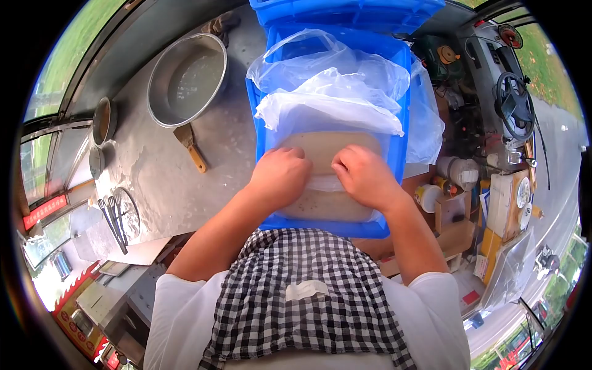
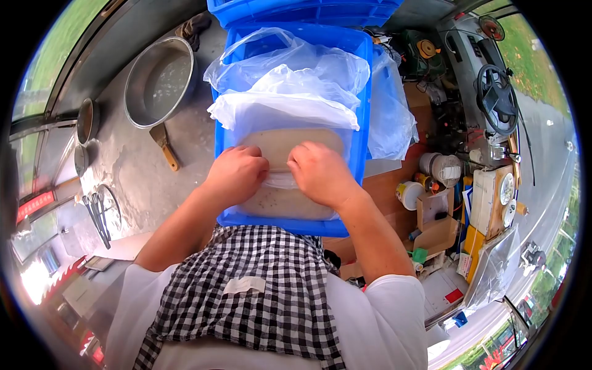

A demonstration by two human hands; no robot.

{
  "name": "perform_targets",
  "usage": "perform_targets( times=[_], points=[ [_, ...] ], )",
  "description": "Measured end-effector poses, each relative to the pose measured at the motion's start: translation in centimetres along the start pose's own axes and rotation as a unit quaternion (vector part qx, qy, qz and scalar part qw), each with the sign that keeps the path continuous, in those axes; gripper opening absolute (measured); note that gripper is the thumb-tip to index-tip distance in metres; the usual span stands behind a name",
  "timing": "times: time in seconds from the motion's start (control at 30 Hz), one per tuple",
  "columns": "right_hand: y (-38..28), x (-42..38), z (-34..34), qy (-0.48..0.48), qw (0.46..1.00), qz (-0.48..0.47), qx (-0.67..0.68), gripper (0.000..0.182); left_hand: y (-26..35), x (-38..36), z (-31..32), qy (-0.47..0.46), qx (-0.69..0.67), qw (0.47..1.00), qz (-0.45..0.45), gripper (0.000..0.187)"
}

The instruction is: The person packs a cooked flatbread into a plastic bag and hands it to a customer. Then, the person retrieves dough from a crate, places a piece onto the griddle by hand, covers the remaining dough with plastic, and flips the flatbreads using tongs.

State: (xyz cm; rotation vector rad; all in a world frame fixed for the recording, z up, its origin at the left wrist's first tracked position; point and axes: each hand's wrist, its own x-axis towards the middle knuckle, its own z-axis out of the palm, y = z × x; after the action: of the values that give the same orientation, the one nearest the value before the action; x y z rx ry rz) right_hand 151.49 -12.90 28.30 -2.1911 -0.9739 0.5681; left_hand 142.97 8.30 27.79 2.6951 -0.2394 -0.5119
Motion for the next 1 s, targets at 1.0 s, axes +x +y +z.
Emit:
perform_targets(
  times=[1.0],
  points=[
    [0.2, -2.7, -2.0, 0.113, 0.992, 0.035, 0.031, 0.013, 0.4, 1.1, -0.5, -0.051, 0.025, 0.998, 0.027, 0.006]
  ],
)
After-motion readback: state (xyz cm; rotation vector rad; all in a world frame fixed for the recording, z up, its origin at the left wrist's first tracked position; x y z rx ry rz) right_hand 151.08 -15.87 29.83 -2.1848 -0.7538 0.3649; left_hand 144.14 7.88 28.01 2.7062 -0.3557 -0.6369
